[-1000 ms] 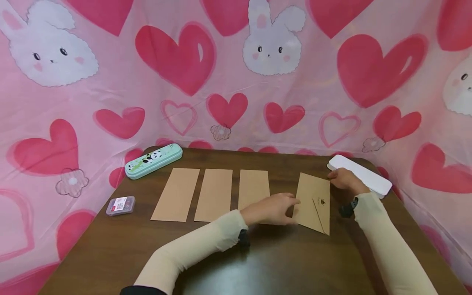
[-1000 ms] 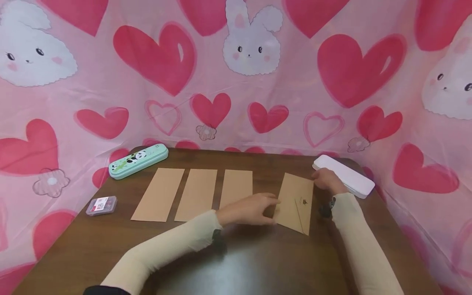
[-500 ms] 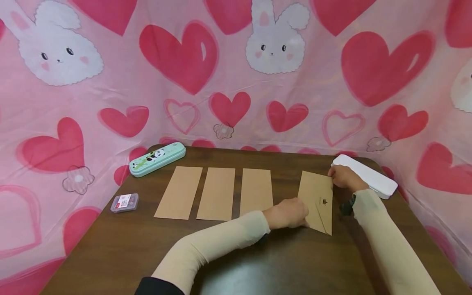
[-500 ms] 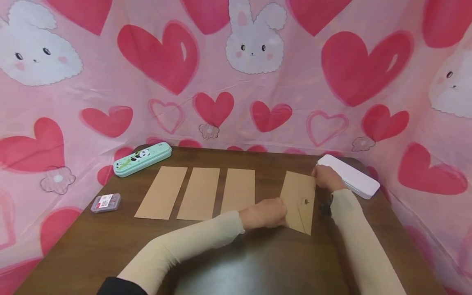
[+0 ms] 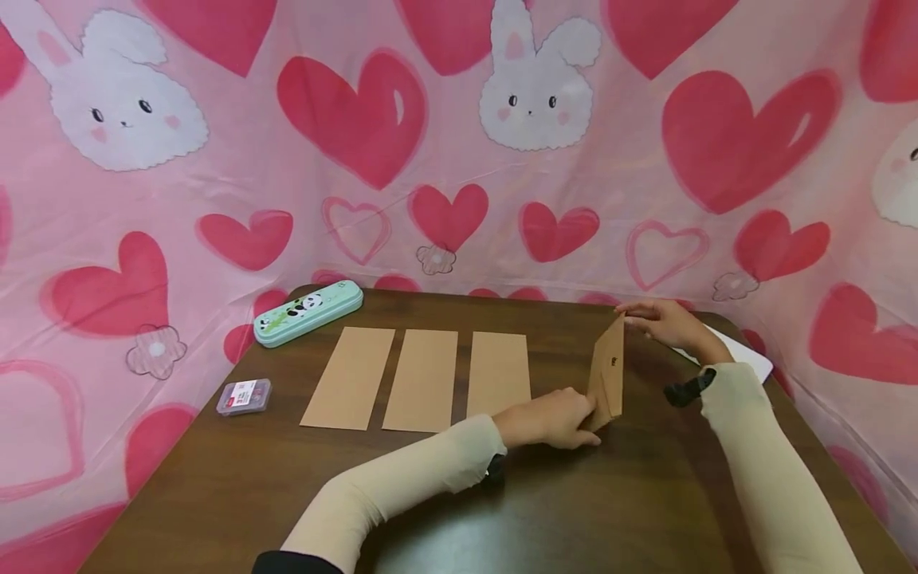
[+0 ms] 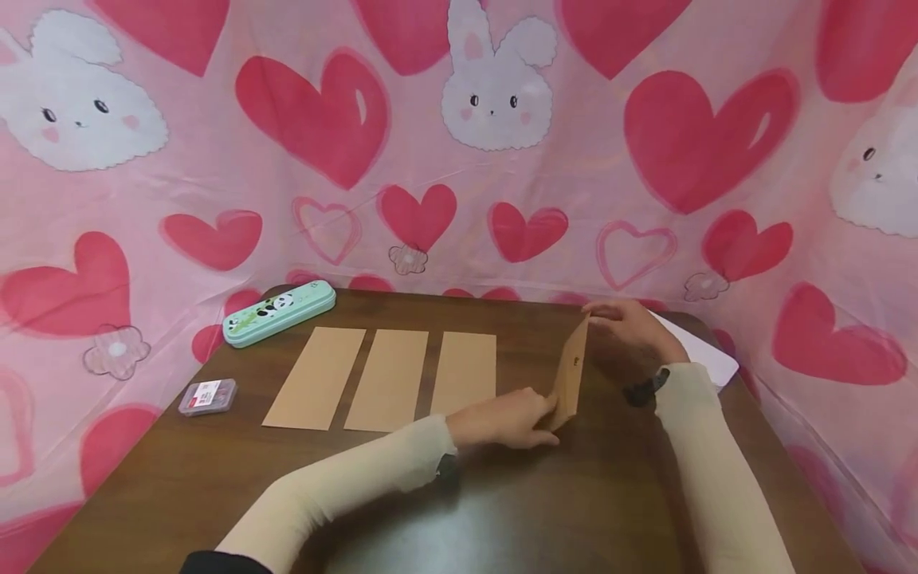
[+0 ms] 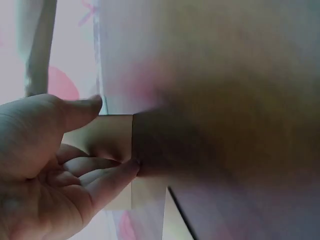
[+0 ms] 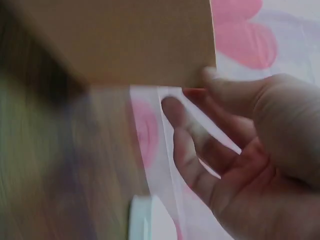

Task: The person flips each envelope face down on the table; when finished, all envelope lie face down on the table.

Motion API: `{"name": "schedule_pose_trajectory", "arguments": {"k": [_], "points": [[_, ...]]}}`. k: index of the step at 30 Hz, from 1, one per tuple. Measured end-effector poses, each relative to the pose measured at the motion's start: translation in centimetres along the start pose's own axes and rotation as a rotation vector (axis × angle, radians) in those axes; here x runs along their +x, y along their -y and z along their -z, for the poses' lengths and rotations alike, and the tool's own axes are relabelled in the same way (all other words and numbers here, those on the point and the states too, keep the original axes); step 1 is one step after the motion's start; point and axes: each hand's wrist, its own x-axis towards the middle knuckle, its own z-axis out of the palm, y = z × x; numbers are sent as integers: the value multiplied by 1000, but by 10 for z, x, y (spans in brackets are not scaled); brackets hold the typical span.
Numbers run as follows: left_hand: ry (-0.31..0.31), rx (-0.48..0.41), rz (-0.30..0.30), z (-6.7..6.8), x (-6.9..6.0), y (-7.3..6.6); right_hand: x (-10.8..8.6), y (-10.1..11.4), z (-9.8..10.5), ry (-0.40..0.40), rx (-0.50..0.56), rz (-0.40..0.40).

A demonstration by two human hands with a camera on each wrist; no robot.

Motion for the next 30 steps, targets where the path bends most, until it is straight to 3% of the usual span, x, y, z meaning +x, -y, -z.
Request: {"name": "schedule_pose_trajectory", "arguments": {"k": [5,7,10,12,14,16,18,21,25,30], "points": [[-38,-24,20,-3,-4,-8,11,4,-13,27,156,5],[-60,-32,45,-5,-5,-9,13,6,-17,10,152,-9],[-92,-63,140,-7,-7,-8,13,9,-19,0,147,-39],[-122,-112,197,-8,-10,-5,13,10,-20,3,142,-44],[-169,-184,206,-7,-14,-1,13,9,-19,8,142,-36],[-235,-253,132,-4,-17,2,13,8,-18,9,140,-24],[-308,-265,24,0,-18,4,14,7,-18,6,133,-7],[-396,-200,-105,6,-18,2,16,6,-18,0,135,11],[-440,-94,-151,10,-17,-3,18,7,-19,8,133,19],[-451,-59,-160,11,-15,-3,21,1,-21,46,191,41]]}}
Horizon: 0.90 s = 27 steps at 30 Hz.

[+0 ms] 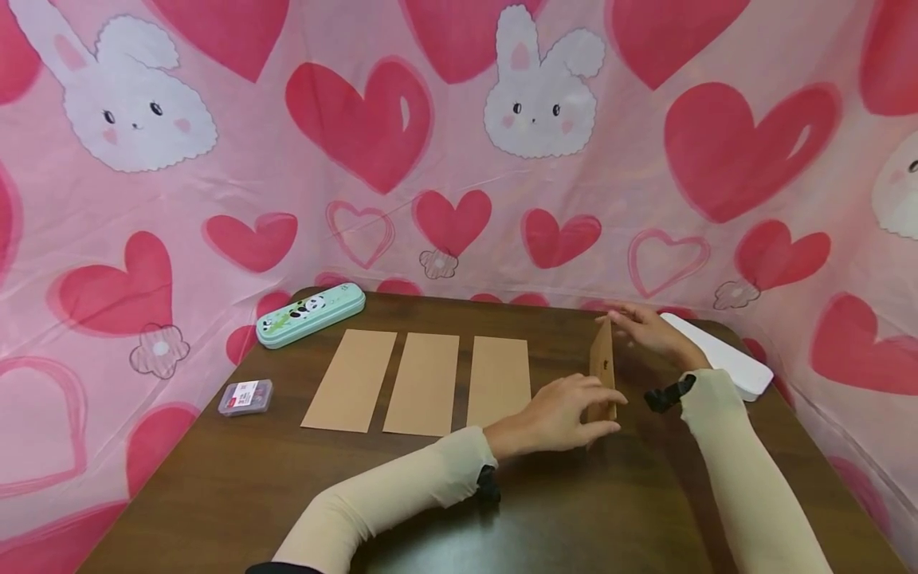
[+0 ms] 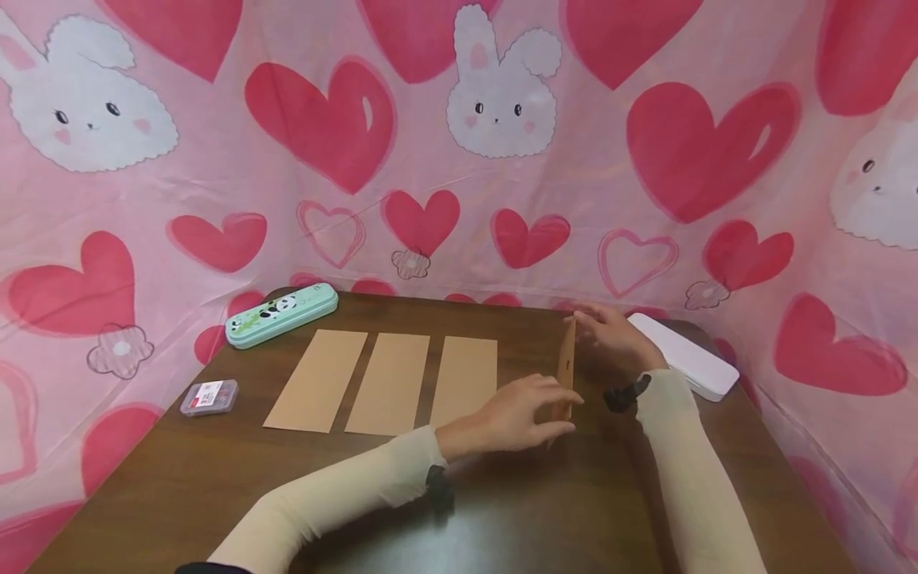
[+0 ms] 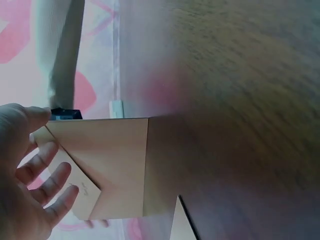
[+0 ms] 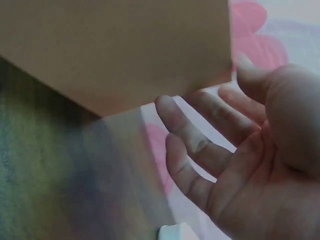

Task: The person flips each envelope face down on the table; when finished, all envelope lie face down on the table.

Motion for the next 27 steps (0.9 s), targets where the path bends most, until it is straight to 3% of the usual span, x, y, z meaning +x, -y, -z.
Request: {"name": "schedule_pose_trajectory", "arguments": {"k": [2,7,10,16,22,27], "points": [[-1,-8,-2,0,0,1,2,-6,-5,19,74,-14],[3,-42,-16,1,0,2,3,-24,-23,11,120,-122],[9,-57,-19,1,0,2,4,-31,-32,8,47,-156],[27,-96,-33,3,3,3,8,-31,-36,-22,-108,-106],[9,-119,-58,7,5,5,8,-27,-28,-1,-30,-115],[-24,-133,-52,15,-9,10,1,-30,-18,-20,63,-146]]}}
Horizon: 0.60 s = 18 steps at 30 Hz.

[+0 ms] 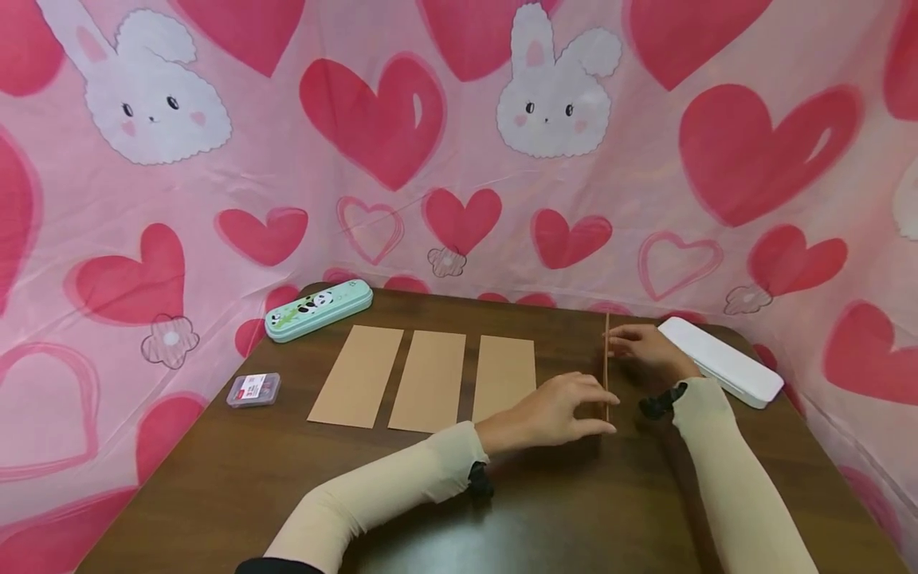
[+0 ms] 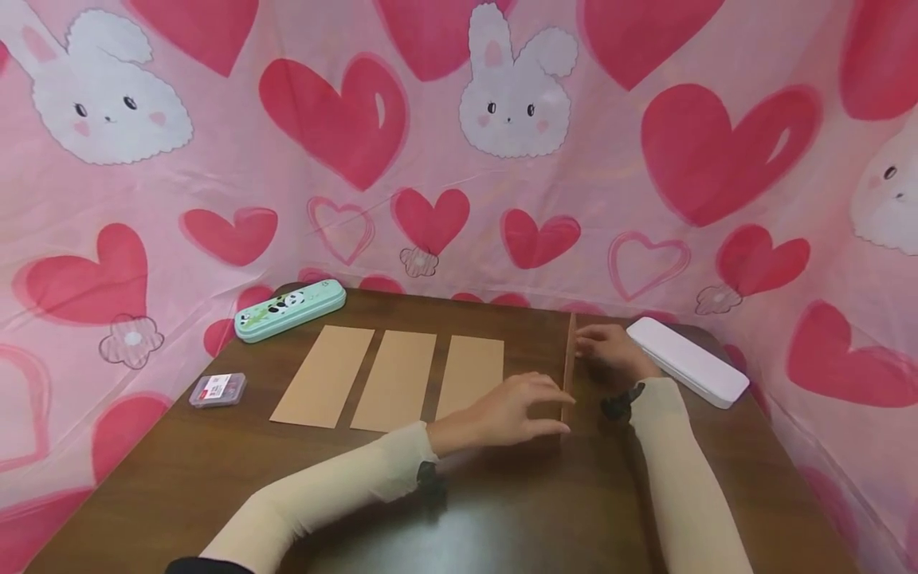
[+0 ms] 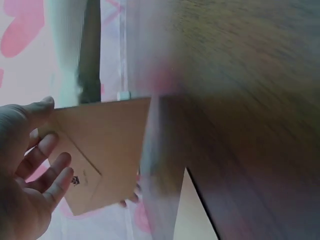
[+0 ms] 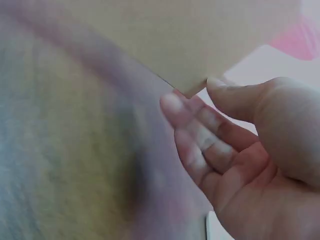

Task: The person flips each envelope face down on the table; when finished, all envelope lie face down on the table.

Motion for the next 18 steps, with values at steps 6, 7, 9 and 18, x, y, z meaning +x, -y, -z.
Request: {"name": "schedule_pose_trajectory", "arguments": {"k": [6,7,9,18], "points": [[-40,32,32,12,-18,4,-13,6,26,-120,71,-9],[-40,40,37,13,-20,5,-14,10,31,-124,115,0],[-34,53,51,14,-24,6,-15,20,39,-109,210,14],[12,56,132,14,-36,11,-7,52,36,-127,143,-30]]}}
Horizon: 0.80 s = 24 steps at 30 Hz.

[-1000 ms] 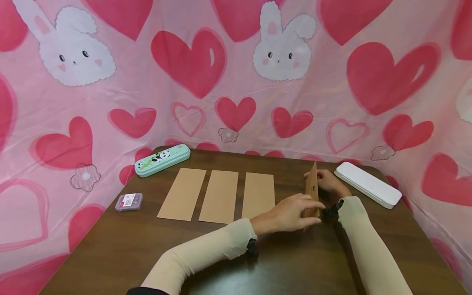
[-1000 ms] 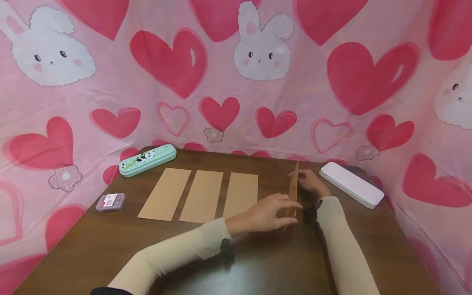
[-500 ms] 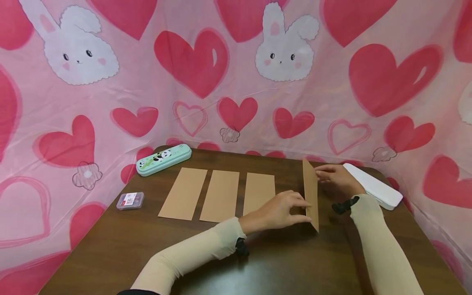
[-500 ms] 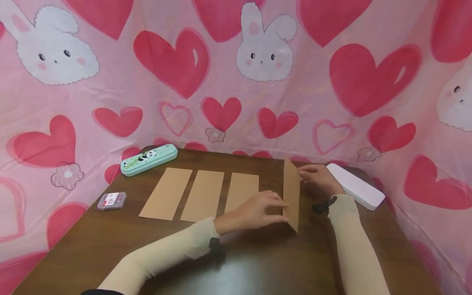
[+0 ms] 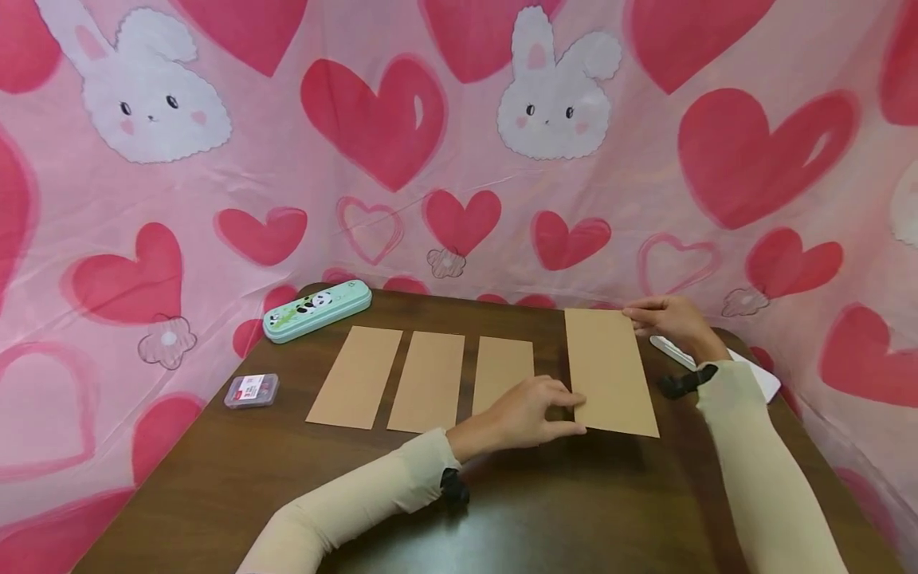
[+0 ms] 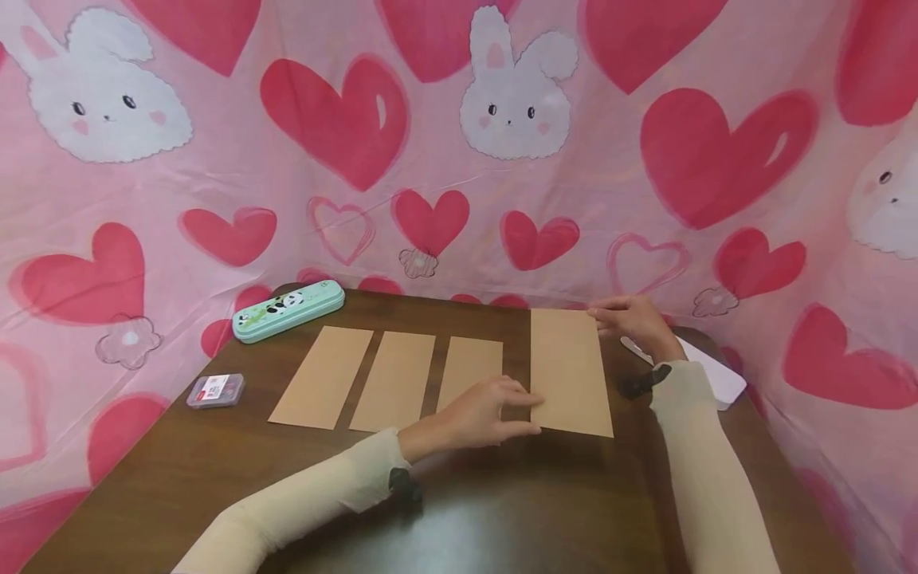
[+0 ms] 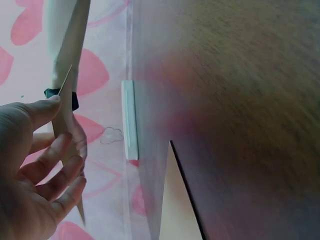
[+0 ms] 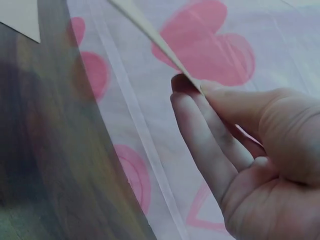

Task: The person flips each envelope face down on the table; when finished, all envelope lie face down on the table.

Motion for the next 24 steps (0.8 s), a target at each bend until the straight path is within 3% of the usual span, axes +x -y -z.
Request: {"name": "schedule_pose_trajectory", "arguments": {"k": [6,14,19,24], "points": [[103,7,125,2,-13,8,12,-18,-41,23,-134,0],[234,85,94,-15,2,11,15,-42,-68,67,-428,-11],[308,145,154,-21,9,11,12,-44,-72,63,-560,74],[341,202,123,-25,10,16,13,-42,-74,63,-613,180]]}}
